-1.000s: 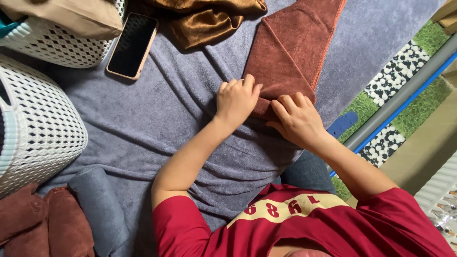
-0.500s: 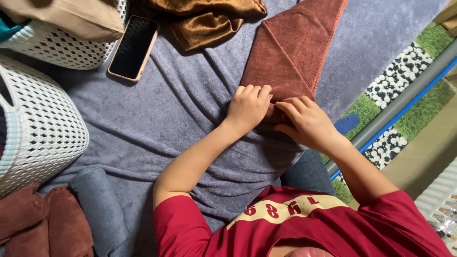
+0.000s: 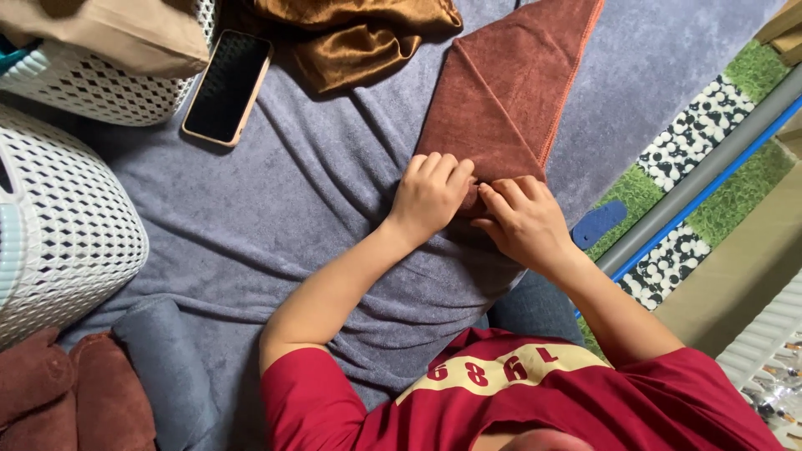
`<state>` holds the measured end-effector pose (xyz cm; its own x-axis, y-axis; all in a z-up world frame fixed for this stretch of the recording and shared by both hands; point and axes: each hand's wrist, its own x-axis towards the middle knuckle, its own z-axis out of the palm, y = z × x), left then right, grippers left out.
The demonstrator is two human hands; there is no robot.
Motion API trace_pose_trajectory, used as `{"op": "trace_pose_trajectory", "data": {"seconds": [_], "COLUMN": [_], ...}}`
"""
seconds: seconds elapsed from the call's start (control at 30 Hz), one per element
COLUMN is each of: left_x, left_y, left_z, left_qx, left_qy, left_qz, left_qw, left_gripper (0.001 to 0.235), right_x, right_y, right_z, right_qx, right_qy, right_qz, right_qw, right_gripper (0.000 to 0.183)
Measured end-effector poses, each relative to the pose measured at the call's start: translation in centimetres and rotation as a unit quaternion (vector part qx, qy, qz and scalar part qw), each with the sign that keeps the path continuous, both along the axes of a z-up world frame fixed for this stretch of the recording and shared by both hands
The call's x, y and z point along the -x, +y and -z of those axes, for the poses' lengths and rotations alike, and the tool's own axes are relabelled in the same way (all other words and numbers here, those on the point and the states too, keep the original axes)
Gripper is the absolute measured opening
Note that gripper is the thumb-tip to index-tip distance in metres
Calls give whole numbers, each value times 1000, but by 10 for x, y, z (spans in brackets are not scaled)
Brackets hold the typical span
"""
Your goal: The person folds a brown towel on a blue surface. They align the edges and fold the towel in half lengthwise, then fold it again to create a smaller, compact rectangle.
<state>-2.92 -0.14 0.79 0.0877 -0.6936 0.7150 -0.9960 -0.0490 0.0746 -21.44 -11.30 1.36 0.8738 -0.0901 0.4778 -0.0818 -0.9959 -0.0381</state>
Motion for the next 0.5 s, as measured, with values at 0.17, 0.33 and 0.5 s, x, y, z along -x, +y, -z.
{"op": "trace_pose_trajectory", "data": {"seconds": [0.17, 0.33, 0.5], "left_x": [5, -5, -12], "left_y": [6, -8, -13], "left_z": [-14, 3, 16], "left_qx": [22, 13, -6], "left_qy": [-12, -1, 41], "left_qz": [39, 24, -1], "left_qw": [999, 1000, 999], "left_gripper": [34, 30, 28], "right_x": [-5, -5, -5], "right_y": [-9, -9, 3], "right_z": [11, -3, -20], "right_qx": [7, -15, 38], "right_qy": [-6, 7, -11], "right_qz": [-2, 7, 23], "right_qw": [1000, 1000, 999], "right_gripper": [53, 49, 64]}}
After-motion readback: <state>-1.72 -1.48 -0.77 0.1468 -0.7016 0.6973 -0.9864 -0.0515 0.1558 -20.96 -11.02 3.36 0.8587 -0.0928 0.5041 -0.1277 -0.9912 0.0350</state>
